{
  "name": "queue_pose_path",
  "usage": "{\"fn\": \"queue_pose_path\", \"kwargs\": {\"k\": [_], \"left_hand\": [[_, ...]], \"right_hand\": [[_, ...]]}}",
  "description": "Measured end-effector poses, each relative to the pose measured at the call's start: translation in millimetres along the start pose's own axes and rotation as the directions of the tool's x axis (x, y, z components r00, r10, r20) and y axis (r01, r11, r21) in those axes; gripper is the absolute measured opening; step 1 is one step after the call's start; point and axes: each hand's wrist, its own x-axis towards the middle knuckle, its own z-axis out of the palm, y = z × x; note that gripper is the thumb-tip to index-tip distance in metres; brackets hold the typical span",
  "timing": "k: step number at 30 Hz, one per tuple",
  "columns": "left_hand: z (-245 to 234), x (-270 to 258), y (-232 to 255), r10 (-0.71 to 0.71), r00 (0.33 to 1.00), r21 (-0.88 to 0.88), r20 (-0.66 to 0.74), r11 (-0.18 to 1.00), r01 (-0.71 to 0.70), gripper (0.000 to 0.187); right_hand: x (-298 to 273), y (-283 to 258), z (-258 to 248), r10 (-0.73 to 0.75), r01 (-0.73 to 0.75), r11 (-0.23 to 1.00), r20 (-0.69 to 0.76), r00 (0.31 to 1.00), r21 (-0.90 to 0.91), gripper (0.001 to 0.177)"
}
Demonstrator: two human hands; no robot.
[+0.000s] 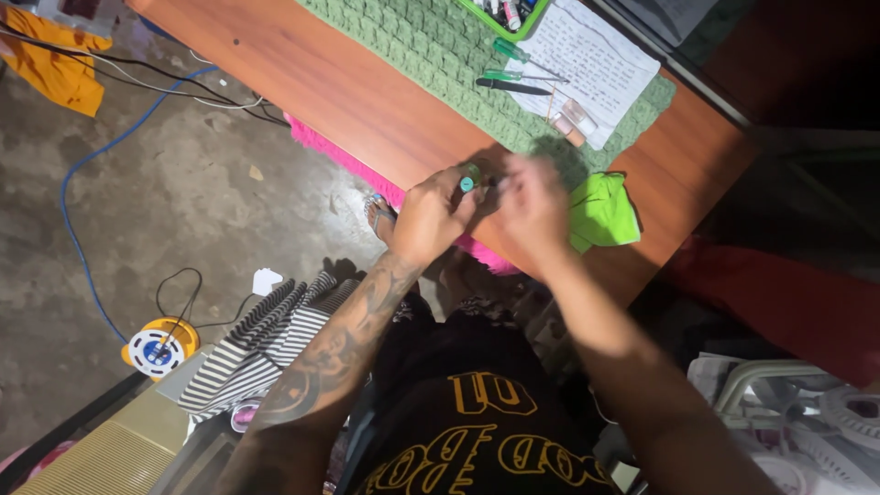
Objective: The recorder organizes pens, markers, and other small tools from a cup and tray on a desk, using a green cloth to wipe items.
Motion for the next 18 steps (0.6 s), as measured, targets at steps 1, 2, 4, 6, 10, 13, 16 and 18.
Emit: {"fn": "queue_pose_path", "kwargs": {"k": [1,2,4,6,10,13,16,18], "left_hand": [[3,0,-4,-0.001,1.0,0.0,0.0,1.0,0.001,0.023],[5,0,-8,0.034,0.999,0.031,-0.005,0.999,-0.034,0.026],[6,1,-9,0.067,0.998,0.064,-0.009,0.996,-0.067,0.03],[3,1,-6,-0.012,1.0,0.086,0.024,0.996,0.01,0.037],[10,-6,-22,-0.096,0.995,0.06,0.025,0.994,0.094,0.046],[11,-11,-31,-0.142,0.99,0.032,-0.008,0.989,0.142,0.045],[13,-17,-35,-0.145,0.989,0.019,-0.031,0.989,0.146,0.039],[13,-18,-34,-0.136,0.99,0.014,-0.046,0.991,0.136,0.037]], "right_hand": [[6,17,-5,0.001,-0.001,1.0,0.001,1.0,0.0,0.026],[11,33,-10,0.069,-0.075,0.991,-0.059,0.996,-0.109,0.028],[26,56,-20,0.129,-0.153,0.965,-0.124,0.984,-0.211,0.029],[41,69,-32,-0.021,-0.029,0.921,-0.123,0.992,-0.388,0.038],[58,105,-30,-0.047,0.02,0.884,-0.046,0.998,-0.467,0.05],[60,118,-21,0.014,-0.01,0.899,0.006,1.0,-0.438,0.06],[60,108,-18,0.045,-0.035,0.887,0.009,0.999,-0.461,0.056],[59,100,-17,0.105,-0.094,0.877,-0.003,0.995,-0.471,0.048]]}}
